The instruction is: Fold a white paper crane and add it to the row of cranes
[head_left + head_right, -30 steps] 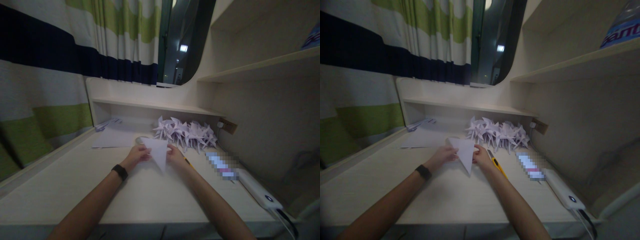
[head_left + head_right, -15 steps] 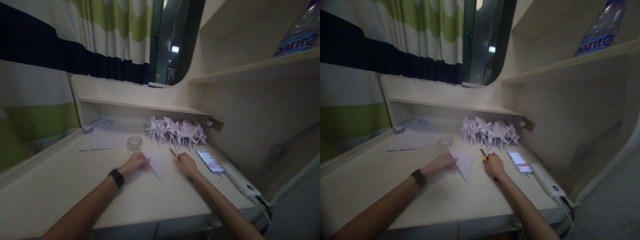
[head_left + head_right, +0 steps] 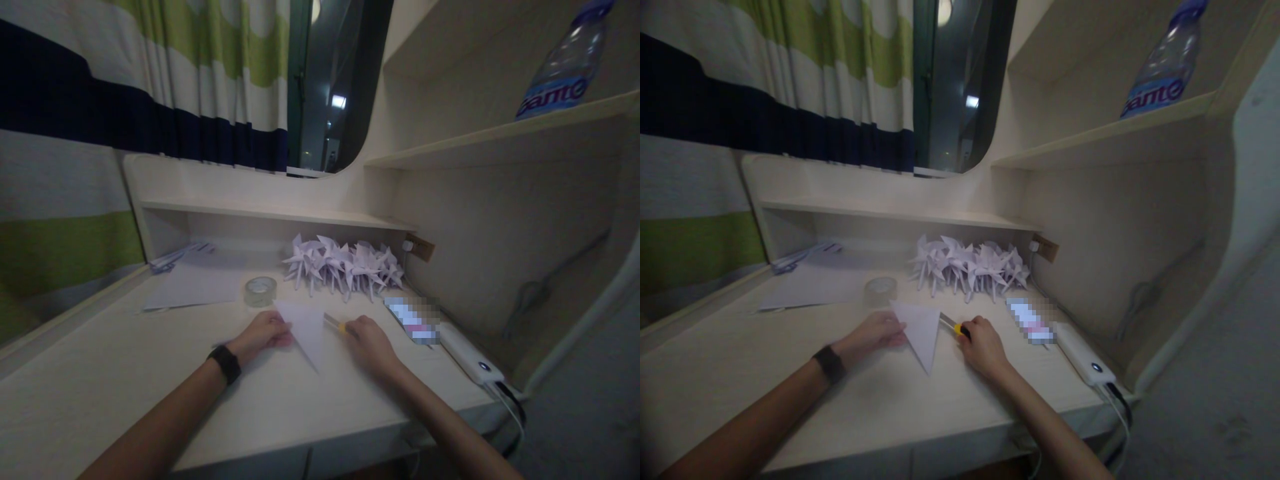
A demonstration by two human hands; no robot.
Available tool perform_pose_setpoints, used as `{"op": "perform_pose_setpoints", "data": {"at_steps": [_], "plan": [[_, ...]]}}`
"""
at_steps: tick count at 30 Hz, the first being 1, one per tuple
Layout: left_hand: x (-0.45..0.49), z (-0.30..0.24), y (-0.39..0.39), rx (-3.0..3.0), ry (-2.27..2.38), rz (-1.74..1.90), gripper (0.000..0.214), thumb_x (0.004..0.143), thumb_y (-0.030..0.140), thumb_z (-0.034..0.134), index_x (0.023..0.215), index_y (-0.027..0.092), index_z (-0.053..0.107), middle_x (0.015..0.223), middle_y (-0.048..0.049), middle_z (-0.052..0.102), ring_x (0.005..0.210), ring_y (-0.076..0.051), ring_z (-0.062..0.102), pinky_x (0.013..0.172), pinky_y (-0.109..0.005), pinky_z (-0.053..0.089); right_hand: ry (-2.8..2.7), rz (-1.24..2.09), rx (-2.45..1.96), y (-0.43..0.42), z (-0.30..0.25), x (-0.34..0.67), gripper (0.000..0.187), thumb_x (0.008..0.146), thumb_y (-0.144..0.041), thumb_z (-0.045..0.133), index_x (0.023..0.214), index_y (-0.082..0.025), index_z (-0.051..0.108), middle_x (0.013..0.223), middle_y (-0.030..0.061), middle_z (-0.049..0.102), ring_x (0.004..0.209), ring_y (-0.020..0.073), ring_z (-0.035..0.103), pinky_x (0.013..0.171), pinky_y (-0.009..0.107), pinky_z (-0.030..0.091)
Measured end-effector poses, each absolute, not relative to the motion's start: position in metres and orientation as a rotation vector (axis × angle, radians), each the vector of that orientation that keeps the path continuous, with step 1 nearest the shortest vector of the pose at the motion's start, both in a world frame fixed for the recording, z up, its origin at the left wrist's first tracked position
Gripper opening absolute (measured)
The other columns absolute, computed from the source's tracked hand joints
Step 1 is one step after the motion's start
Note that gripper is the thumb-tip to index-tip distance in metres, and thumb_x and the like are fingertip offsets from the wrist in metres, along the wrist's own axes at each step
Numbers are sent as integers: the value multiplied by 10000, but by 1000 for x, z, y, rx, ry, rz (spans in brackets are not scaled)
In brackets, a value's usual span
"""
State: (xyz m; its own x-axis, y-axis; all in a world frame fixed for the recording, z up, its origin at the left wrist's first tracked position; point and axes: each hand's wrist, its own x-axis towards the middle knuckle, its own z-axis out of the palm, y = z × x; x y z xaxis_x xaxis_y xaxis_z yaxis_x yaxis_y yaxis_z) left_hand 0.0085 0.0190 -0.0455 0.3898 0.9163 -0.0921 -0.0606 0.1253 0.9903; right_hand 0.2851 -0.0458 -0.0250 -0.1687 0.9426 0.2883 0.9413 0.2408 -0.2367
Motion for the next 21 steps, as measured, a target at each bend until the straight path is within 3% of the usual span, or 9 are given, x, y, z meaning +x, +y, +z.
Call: {"op": "perform_pose_setpoints", "data": {"at_steps": [7, 9, 12, 15, 17, 19, 21], "plan": [[8, -44, 17, 1231, 897, 861, 366, 614, 394, 811, 763, 125, 614, 841, -83, 704, 765, -176, 672, 766, -316, 529, -2258, 50, -1545, -45, -31, 283, 144, 854, -202, 559, 945, -178, 668, 905, 68, 592, 872, 189, 520, 756, 262, 346], [8, -40, 15, 1313, 913, 762, 389, 641, 467, 774, 745, 123, 626, 797, -89, 708, 702, -168, 665, 688, -293, 521, -2296, 61, -1513, -42, -32, 284, 157, 840, -180, 570, 956, -179, 676, 896, 68, 597, 870, 189, 524, 755, 264, 351], [10, -27, 7, 1643, 1117, 609, 503, 713, 621, 634, 581, 137, 590, 502, -48, 619, 422, -132, 546, 467, -257, 414, -2337, 61, -1472, -37, -34, 288, 169, 826, -171, 586, 958, -188, 690, 880, 66, 610, 857, 189, 532, 746, 265, 358], [16, -12, -5, 2063, 1423, 659, 620, 802, 668, 467, 431, 172, 495, 345, -18, 478, 349, -131, 467, 462, -275, 367, -2382, 65, -1410, -33, -34, 291, 156, 824, -197, 603, 945, -197, 701, 847, 60, 625, 811, 185, 539, 725, 265, 363], [24, -6, -13, 2353, 1491, 832, 566, 861, 601, 423, 541, 166, 593, 494, -58, 605, 512, -183, 580, 575, -314, 423, -2424, 80, -1354, -32, -33, 292, 142, 824, -211, 611, 928, -197, 707, 820, 56, 633, 778, 179, 543, 712, 263, 365], [31, -7, -20, 2619, 1230, 904, 429, 913, 502, 398, 864, 188, 688, 843, -76, 721, 829, -223, 648, 775, -352, 448, -2469, 101, -1297, -32, -31, 291, 130, 815, -207, 621, 906, -195, 714, 804, 56, 639, 764, 177, 547, 709, 262, 368], [38, -13, -22, 2799, 897, 782, 389, 940, 452, 377, 1185, 254, 604, 1234, -53, 630, 1202, -246, 507, 1000, -404, 349, -2493, 119, -1270, -32, -29, 289, 125, 802, -193, 630, 890, -196, 719, 804, 56, 646, 768, 179, 554, 721, 264, 374]]}}
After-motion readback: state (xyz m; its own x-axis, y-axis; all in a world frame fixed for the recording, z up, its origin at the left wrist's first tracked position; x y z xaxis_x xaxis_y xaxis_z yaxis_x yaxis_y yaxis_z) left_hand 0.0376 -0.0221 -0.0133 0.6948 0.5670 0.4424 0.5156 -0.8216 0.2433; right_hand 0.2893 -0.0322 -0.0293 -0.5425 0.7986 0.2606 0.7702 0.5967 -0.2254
